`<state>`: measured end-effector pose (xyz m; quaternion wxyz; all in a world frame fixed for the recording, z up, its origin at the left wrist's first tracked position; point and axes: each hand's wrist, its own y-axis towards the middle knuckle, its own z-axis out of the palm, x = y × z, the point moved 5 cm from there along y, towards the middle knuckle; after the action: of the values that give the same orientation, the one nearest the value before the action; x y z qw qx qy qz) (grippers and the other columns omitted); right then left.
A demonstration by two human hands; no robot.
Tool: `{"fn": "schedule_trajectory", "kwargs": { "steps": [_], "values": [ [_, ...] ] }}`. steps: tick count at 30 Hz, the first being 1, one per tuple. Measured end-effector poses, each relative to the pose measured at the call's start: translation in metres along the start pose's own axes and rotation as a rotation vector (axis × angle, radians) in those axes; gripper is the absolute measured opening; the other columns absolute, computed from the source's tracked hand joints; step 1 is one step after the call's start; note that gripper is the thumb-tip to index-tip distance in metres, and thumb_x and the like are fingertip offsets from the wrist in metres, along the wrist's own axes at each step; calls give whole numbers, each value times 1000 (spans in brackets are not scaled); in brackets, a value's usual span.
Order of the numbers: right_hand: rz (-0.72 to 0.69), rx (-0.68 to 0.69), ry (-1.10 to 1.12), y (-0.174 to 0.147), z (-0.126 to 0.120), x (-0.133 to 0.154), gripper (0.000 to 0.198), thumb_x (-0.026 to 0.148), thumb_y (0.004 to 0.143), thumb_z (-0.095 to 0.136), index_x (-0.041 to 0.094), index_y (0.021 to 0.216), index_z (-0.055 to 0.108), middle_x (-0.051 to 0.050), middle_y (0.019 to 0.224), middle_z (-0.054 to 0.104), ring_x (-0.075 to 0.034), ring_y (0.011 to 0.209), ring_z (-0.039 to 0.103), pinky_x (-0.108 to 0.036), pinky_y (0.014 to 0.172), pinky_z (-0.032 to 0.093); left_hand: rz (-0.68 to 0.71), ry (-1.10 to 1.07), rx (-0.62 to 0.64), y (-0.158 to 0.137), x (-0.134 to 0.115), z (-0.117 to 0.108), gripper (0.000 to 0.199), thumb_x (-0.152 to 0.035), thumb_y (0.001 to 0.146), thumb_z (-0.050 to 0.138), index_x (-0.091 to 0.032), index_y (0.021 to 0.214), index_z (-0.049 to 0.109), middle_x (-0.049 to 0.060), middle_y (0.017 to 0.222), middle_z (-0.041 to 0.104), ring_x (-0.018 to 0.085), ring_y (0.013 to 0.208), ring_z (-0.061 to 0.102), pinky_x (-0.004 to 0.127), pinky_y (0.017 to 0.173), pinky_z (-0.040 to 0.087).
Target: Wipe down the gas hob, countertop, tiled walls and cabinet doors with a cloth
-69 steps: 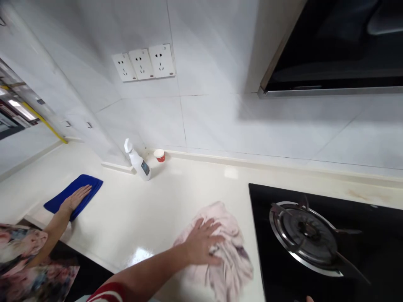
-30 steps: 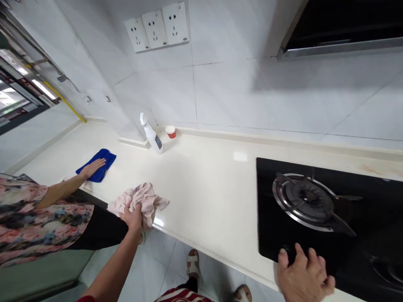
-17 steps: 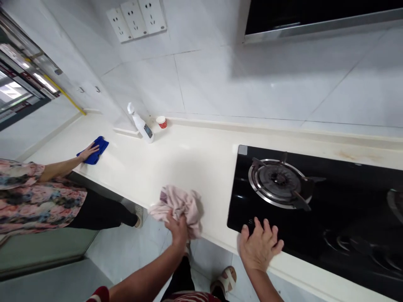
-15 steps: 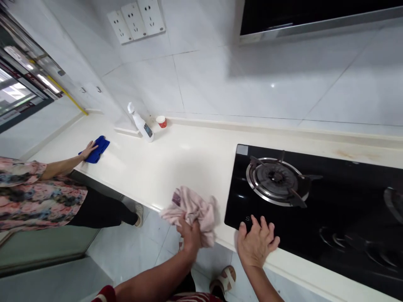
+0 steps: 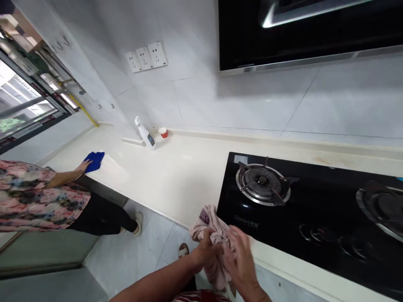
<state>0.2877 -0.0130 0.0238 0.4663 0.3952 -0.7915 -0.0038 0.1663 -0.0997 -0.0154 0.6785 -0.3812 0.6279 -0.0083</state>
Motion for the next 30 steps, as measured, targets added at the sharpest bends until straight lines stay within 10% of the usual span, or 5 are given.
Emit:
{"fn": "schedule_trajectory", "kwargs": {
  "steps": [6, 13, 18, 24, 30],
  "values": [
    [-411, 204, -380, -11, 80, 14, 83, 59, 83, 68, 22, 151, 41, -12, 152, 44, -36, 143, 32, -54, 118, 23, -15, -72, 116, -10, -18, -59, 49, -41, 78, 57, -19, 122, 58, 5, 98, 64, 16, 81, 59, 30, 73, 49],
    [-322, 353, -495, 41, 146, 50, 83, 38, 75, 81, 20, 148, 45, -18, 158, 35, -39, 147, 26, -56, 120, 20, 32, 6, -53, -21, -23, -172, 88, -51, 70, 63, -17, 144, 31, 5, 99, 69, 19, 90, 62, 33, 85, 50],
    [-321, 565, -382, 87, 185, 87, 78, 32, 82, 74, 11, 149, 39, -23, 160, 26, -39, 150, 21, -58, 123, 20, 297, 474, -228, 3, -38, -229, 50, -47, 79, 53, -23, 122, 56, 8, 113, 71, 25, 99, 68, 43, 91, 55],
    [-373, 513, -347, 68, 154, 72, 59, 32, 97, 56, 15, 151, 38, -13, 160, 34, -28, 150, 24, -49, 127, 20, 752, 1063, -330, 14, -25, -202, 45, -25, 79, 58, -19, 124, 60, 14, 98, 69, 31, 97, 65, 48, 91, 55],
    [-242, 360, -450, -2, 62, -14, 45, 18, 103, 40, 26, 146, 48, -2, 156, 43, -20, 151, 26, -45, 125, 26, 766, 1283, 13, 6, -14, -93, 51, -17, 86, 59, -24, 137, 54, 9, 112, 71, 29, 106, 65, 46, 95, 52]
  ]
}}
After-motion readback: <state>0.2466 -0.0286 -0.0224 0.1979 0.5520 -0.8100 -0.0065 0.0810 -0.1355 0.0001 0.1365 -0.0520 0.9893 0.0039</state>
